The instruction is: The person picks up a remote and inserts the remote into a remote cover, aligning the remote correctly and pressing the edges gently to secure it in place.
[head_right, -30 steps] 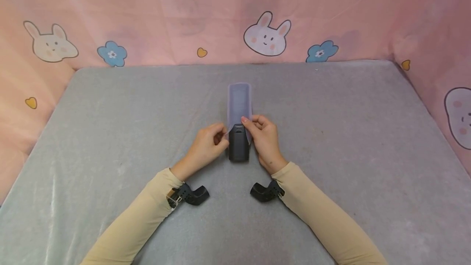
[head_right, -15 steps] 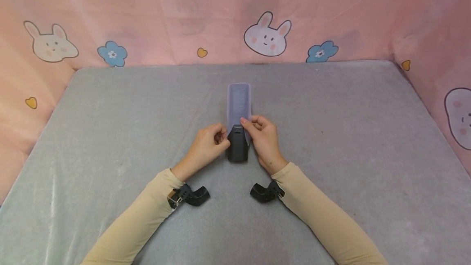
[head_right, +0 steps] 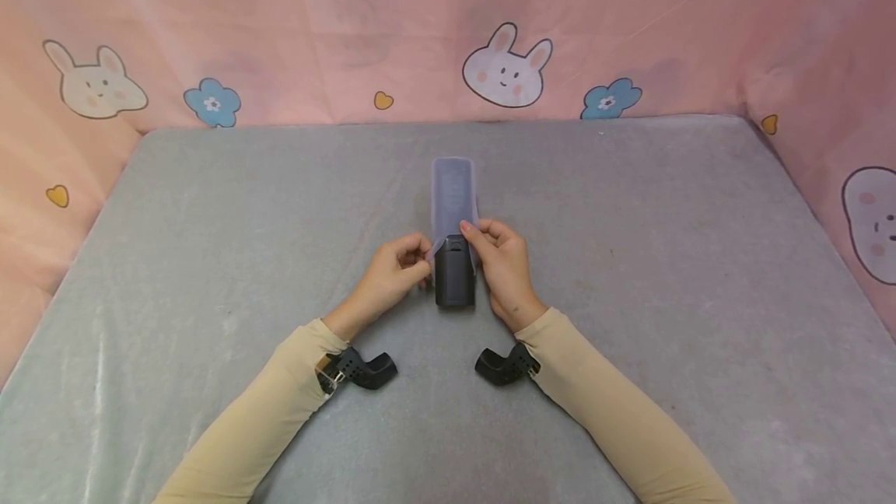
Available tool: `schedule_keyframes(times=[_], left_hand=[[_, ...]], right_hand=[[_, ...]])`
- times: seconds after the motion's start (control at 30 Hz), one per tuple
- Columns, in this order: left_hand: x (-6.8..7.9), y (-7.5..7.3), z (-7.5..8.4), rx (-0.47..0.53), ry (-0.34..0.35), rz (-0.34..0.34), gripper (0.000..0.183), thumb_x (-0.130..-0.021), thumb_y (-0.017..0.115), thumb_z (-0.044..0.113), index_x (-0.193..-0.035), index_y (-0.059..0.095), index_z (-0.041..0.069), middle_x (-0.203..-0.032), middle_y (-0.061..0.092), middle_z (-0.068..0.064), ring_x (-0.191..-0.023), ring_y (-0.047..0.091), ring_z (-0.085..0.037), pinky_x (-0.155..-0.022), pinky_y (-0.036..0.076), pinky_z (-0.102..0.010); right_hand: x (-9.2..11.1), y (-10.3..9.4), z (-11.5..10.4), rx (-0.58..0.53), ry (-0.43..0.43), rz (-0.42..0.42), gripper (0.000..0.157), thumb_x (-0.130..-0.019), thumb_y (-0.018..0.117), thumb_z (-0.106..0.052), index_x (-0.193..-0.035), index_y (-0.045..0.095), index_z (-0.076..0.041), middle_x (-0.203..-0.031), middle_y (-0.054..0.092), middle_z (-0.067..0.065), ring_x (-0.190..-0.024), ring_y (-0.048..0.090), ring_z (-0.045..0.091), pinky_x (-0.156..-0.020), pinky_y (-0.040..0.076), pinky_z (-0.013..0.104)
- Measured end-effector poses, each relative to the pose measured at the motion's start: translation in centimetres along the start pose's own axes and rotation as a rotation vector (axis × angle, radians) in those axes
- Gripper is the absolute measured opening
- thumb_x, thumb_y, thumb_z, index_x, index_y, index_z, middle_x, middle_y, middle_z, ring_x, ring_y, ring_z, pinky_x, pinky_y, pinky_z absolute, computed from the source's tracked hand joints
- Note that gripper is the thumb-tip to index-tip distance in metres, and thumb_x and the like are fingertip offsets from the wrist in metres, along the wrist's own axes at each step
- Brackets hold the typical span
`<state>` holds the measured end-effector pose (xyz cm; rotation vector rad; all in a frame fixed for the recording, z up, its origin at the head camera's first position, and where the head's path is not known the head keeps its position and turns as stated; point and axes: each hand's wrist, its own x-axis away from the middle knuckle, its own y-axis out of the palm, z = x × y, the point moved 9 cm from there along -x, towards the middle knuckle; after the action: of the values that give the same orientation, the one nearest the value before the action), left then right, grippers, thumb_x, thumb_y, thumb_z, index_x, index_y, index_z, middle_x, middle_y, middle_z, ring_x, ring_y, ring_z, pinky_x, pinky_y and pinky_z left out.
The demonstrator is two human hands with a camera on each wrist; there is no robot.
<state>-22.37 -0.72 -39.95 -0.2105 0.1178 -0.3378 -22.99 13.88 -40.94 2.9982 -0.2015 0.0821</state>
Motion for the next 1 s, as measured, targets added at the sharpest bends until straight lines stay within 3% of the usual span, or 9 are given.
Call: schedule_keyframes(times=[0.2,0.47,0.73,1.0], left_hand=[[0.0,0.2,0.0,-0.131,-0.04,-0.03,0.004,-0.077,0.058,0.002,-0.081,0.057,0.002,-0.064,0.057,-0.002,-0.052,0.052,-0.009,-0.049,0.045,-0.021],[0.0,0.1,0.4,-0.211,-0.008,-0.021,0.005,-0.075,0.058,0.002,-0.08,0.057,0.002,-0.064,0.057,-0.002,-0.052,0.051,-0.006,-0.049,0.042,-0.019],[0.1,-0.4,0.9,-0.154,0.036,0.017,0.006,-0.076,0.06,-0.001,-0.073,0.057,0.003,-0.064,0.058,-0.003,-0.054,0.05,-0.006,-0.05,0.043,-0.019],[0.0,0.1,0.7,0.012,0.023,-0.089,0.008,-0.077,0.06,-0.005,-0.071,0.058,0.0,-0.063,0.06,-0.005,-0.055,0.052,-0.011,-0.051,0.044,-0.022]], right_hand=[[0.0,-0.2,0.1,-0.026,0.002,0.015,0.009,-0.091,0.063,-0.009,-0.081,0.063,-0.008,-0.058,0.052,-0.007,-0.053,0.04,0.006,-0.051,0.034,0.019],[0.1,-0.3,0.0,-0.038,0.0,0.025,0.011,-0.09,0.063,-0.007,-0.08,0.062,-0.009,-0.059,0.053,-0.007,-0.054,0.041,0.005,-0.052,0.034,0.018],[0.0,-0.4,0.1,-0.051,0.028,0.047,0.015,-0.092,0.061,-0.008,-0.077,0.061,-0.011,-0.059,0.049,-0.006,-0.053,0.039,0.007,-0.051,0.034,0.019],[0.0,-0.3,0.1,-0.088,0.042,0.039,0.017,-0.092,0.061,-0.008,-0.075,0.063,-0.013,-0.059,0.048,-0.007,-0.051,0.037,0.007,-0.05,0.032,0.018]])
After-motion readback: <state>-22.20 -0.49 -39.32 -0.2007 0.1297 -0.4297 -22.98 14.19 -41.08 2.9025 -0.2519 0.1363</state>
